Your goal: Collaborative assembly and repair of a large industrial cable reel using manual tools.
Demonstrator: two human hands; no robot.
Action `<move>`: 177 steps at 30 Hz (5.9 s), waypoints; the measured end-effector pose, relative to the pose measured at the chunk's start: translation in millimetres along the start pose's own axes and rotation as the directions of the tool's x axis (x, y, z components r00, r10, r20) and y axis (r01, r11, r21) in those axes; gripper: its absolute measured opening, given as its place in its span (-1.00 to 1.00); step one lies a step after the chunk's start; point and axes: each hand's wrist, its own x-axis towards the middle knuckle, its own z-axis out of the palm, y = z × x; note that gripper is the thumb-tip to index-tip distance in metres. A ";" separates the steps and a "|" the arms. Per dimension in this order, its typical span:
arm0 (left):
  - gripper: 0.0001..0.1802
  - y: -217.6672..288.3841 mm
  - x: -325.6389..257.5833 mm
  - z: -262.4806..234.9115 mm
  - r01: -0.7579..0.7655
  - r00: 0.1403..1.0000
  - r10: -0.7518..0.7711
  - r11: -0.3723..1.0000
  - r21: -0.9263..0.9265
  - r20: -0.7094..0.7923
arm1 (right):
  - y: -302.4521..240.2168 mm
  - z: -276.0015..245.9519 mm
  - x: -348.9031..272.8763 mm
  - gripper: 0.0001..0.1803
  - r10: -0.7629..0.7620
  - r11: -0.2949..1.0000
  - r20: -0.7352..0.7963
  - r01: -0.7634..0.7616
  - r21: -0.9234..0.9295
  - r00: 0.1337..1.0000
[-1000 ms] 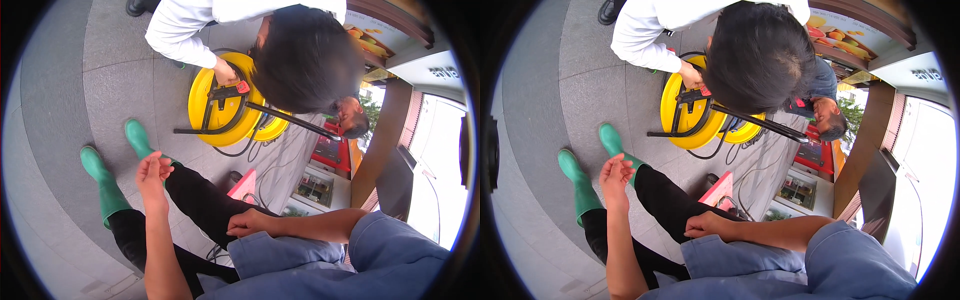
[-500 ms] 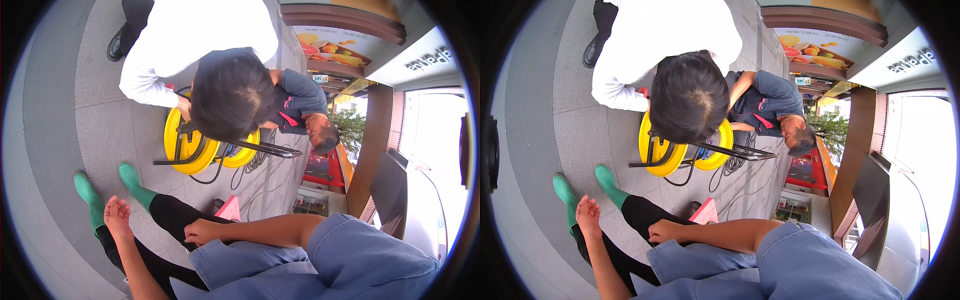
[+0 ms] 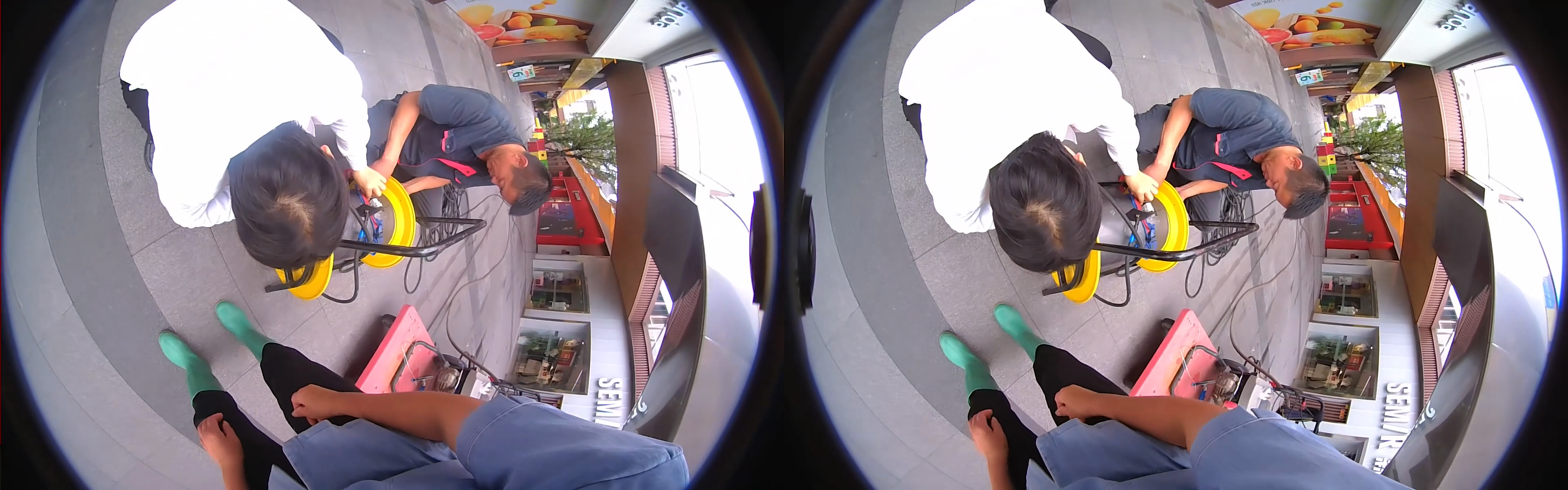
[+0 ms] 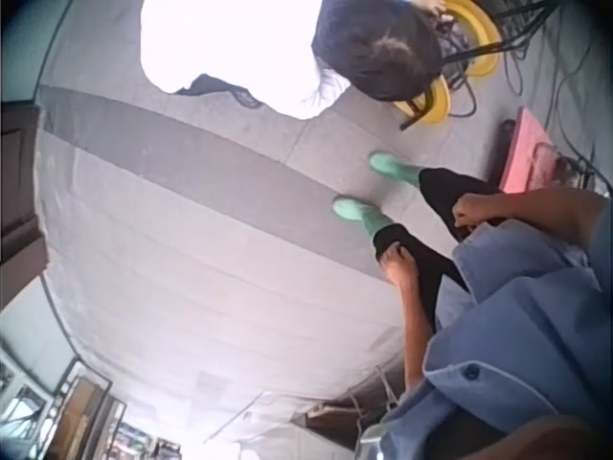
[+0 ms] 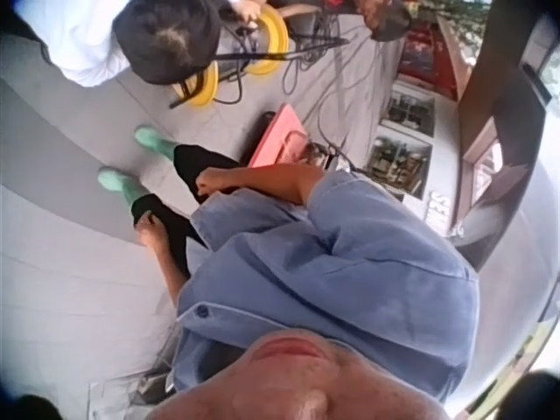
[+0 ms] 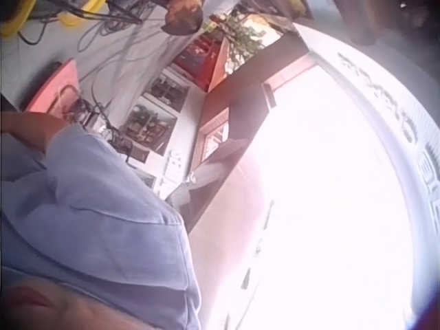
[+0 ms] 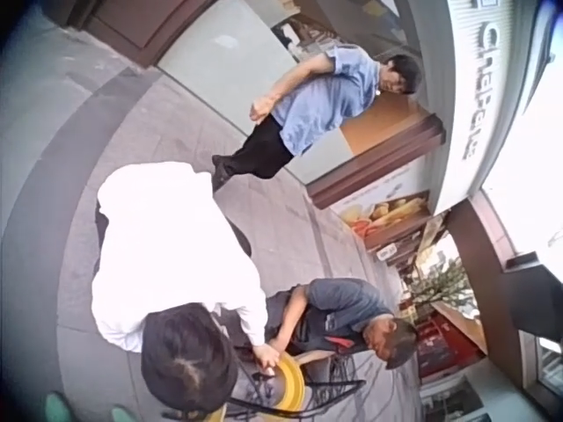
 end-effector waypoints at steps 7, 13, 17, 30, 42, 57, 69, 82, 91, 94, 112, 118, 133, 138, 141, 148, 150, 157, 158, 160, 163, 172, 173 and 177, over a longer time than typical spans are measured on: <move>-0.86 3.9 6.3 6.8 0.042 0.997 -0.046 0.997 0.069 0.067 | -0.1 1.0 -5.0 -0.77 0.086 0.993 0.029 -0.088 0.084 0.996; -0.86 11.8 3.9 4.8 0.093 0.993 -0.097 0.994 0.058 0.064 | -10.1 -6.6 -8.5 -0.77 0.138 0.983 0.049 -0.143 0.118 0.989; -0.86 9.9 3.5 10.7 0.105 0.994 -0.108 0.991 0.077 0.033 | -10.2 -10.6 -6.6 -0.77 0.115 0.988 0.055 -0.120 0.101 0.992; -0.88 19.6 5.0 16.0 0.109 0.994 -0.109 0.992 0.065 -0.003 | -3.3 -17.2 -4.8 -0.76 0.068 0.993 0.078 -0.075 0.094 0.995; -0.86 23.9 8.4 21.8 0.183 0.980 -0.190 0.976 0.115 0.051 | -4.2 -26.6 -5.8 -0.75 0.064 0.995 0.098 -0.070 0.065 0.993; -0.88 30.3 7.1 33.6 0.200 0.980 -0.200 0.968 0.150 -0.010 | -12.4 -39.8 -12.7 -0.77 0.092 0.991 0.063 -0.098 0.095 0.994; -0.89 34.3 12.6 41.2 0.217 0.976 -0.215 0.960 0.176 -0.027 | 13.6 -41.2 -13.0 -0.75 -0.200 0.980 -0.039 0.200 -0.002 0.979; -0.89 38.0 20.2 50.2 0.214 0.977 -0.211 0.956 0.199 -0.040 | 14.8 -56.0 -13.7 -0.75 -0.011 0.995 0.029 0.008 0.101 1.000; -0.90 43.0 29.7 49.9 0.242 0.970 -0.240 0.955 0.173 -0.034 | 45.1 -61.7 -8.0 -0.76 -0.031 0.929 -0.064 0.052 0.367 0.997; -0.90 49.7 33.6 51.2 0.098 0.995 -0.095 0.989 0.108 -0.024 | 59.2 -91.0 -13.1 -0.76 0.103 0.831 -0.213 0.033 0.555 0.972; -0.92 257.0 84.4 74.0 -0.074 0.896 0.304 0.821 -0.566 0.323 | 34.6 -104.2 -30.9 -0.77 0.021 0.248 -0.633 0.610 0.753 0.774; -0.96 288.6 73.5 111.0 -0.029 0.843 0.304 0.851 -0.525 0.445 | 75.6 -116.7 -59.4 -0.76 0.006 0.019 -0.561 0.561 0.828 0.828; -0.97 462.3 -20.2 363.4 -0.056 0.879 0.363 0.722 -0.690 0.309 | 351.6 -249.1 -173.3 -0.81 -0.213 -0.167 -0.332 0.301 0.939 0.919; -0.85 518.4 -16.7 420.8 -0.089 0.823 0.430 0.743 -0.663 0.371 | 402.9 -281.0 -185.3 -0.86 -0.203 -0.362 -0.474 0.384 0.849 0.857; -0.75 525.7 -18.9 425.4 0.012 0.867 0.314 0.762 -0.647 0.386 | 405.9 -288.9 -181.5 -0.85 -0.225 -0.436 -0.528 0.399 0.806 0.819; -0.80 411.9 -24.8 358.7 0.056 0.872 0.174 0.894 -0.446 0.457 | 360.2 -266.6 -150.2 -0.86 -0.240 -0.450 -0.486 0.347 0.823 0.841; -0.83 369.3 -12.6 315.6 0.177 0.878 0.017 0.917 -0.357 0.478 | 325.1 -256.3 -133.6 -0.86 -0.258 -0.421 -0.454 0.323 0.847 0.853; -0.84 298.8 50.6 165.2 0.228 0.922 -0.041 0.860 -0.456 0.384 | 145.9 -179.8 -57.9 -0.83 -0.381 -0.396 -0.267 0.105 0.912 0.885; -0.84 289.0 62.3 143.6 0.240 0.916 -0.046 0.859 -0.451 0.399 | 119.0 -180.3 -37.8 -0.82 -0.388 -0.449 -0.307 0.113 0.886 0.869; -0.85 268.7 82.5 103.0 0.255 0.916 -0.094 0.887 -0.385 0.391 | 77.5 -179.4 -10.8 -0.82 -0.352 -0.528 -0.332 0.107 0.842 0.875; -0.85 229.2 112.5 48.1 0.249 0.937 -0.144 0.914 -0.319 0.318 | 41.3 -175.8 19.7 -0.83 -0.275 -0.603 -0.401 0.168 0.780 0.874; -0.88 182.5 133.2 18.6 0.163 0.931 -0.095 0.972 -0.168 0.354 | 3.2 -171.7 58.7 -0.84 -0.052 -0.528 -0.453 0.361 0.769 0.890; -0.88 179.2 133.6 17.1 0.159 0.928 -0.086 0.971 -0.176 0.363 | 1.2 -172.6 62.7 -0.85 -0.026 -0.524 -0.454 0.374 0.765 0.891; -0.87 179.1 133.9 14.0 0.214 0.909 -0.117 0.955 -0.205 0.400 | 0.8 -175.3 69.7 -0.84 0.033 -0.466 -0.398 0.367 0.805 0.917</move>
